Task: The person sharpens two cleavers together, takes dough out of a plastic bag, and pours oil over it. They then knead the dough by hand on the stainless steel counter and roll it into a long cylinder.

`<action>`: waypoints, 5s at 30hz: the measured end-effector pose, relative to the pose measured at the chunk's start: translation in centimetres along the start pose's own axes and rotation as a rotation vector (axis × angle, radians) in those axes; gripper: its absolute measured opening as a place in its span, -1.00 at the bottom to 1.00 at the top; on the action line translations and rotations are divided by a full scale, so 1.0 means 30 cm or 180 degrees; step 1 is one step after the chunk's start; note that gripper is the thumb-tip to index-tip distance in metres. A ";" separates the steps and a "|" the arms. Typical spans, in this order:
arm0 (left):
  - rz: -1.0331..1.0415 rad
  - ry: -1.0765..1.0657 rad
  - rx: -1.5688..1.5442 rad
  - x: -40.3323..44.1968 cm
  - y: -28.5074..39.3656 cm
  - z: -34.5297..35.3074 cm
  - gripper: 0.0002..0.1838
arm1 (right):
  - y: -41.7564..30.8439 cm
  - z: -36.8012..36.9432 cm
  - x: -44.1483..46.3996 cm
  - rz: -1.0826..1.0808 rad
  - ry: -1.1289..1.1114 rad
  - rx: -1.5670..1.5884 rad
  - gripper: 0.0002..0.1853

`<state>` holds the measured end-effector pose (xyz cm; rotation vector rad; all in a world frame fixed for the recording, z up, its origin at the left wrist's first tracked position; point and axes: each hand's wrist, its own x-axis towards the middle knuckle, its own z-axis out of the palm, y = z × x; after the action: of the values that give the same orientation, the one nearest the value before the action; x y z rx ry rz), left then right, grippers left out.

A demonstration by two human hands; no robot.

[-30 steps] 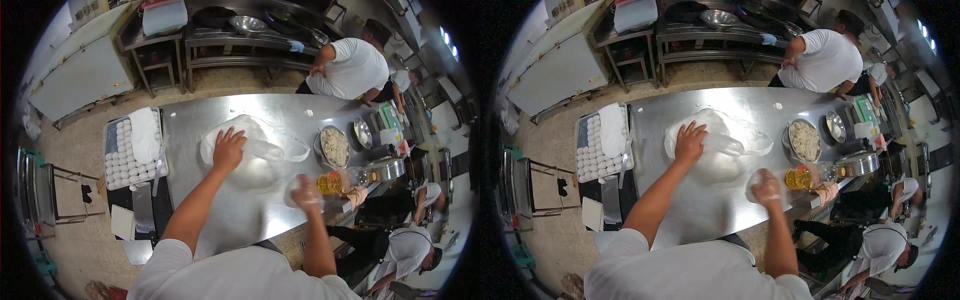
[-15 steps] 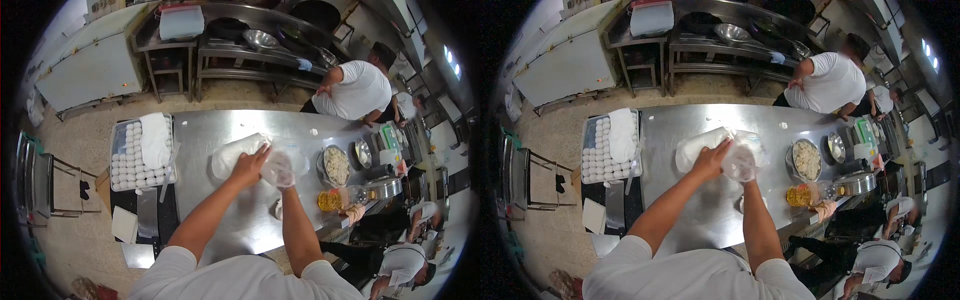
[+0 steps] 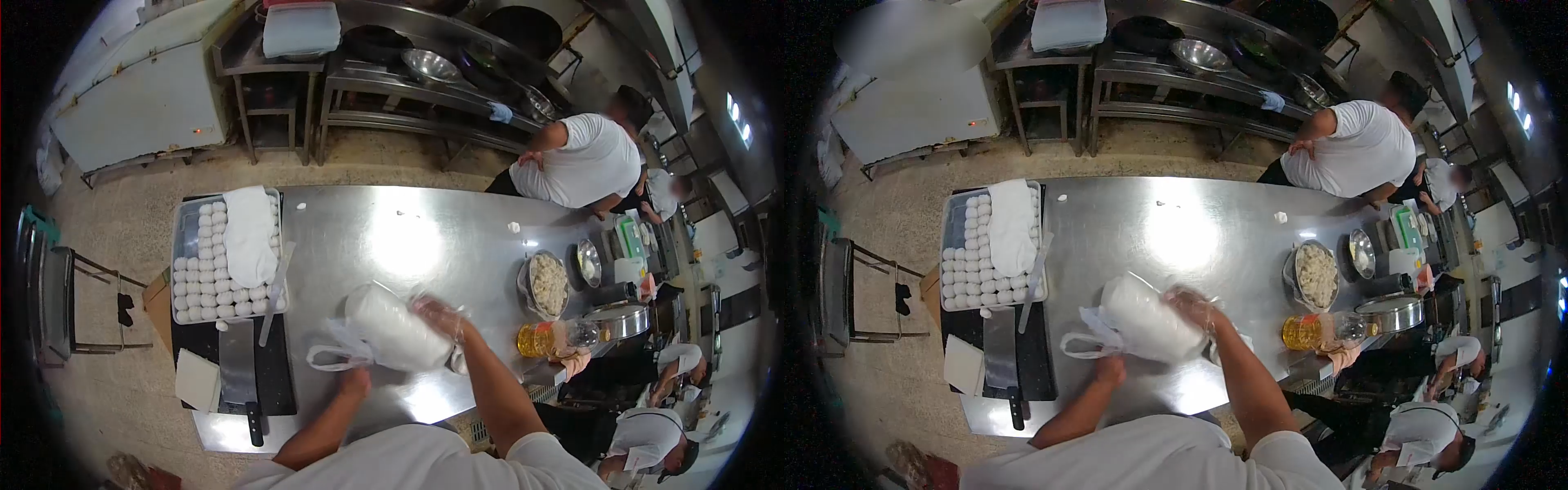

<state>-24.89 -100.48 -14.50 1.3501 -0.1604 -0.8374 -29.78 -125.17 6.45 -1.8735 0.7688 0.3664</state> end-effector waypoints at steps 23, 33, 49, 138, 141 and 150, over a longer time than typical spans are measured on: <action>-0.1420 -0.0318 -0.1846 0.033 0.451 0.131 -0.60 | -0.417 0.013 0.410 -0.1349 0.0913 -0.1834 -0.06; 0.0035 -0.0356 -0.0087 -0.034 0.627 0.141 -0.72 | 0.241 0.042 -0.361 -0.0113 0.1336 -0.2036 -0.04; 0.1632 -0.2648 0.2959 -0.391 0.306 1.484 -0.57 | 0.572 0.117 -0.394 -0.1337 0.0894 -0.2230 -0.05; 0.1847 -0.1752 0.3589 -0.397 0.977 1.028 -0.71 | 0.548 -0.025 -0.477 -0.1586 0.0270 -0.1068 -0.48; 0.1905 -0.1952 0.3082 -0.340 0.840 1.188 -0.70 | 0.670 0.107 -0.399 -0.2517 0.1426 -0.0999 -0.47; 0.1889 -0.2498 0.2797 -0.289 0.368 1.486 -0.64 | 0.730 0.165 -0.316 -0.2594 0.1688 -0.1297 -0.35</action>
<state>-50.95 -130.63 9.92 1.5480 -1.6117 -0.7548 -50.81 -123.23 -5.72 -2.5232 0.1995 -0.5485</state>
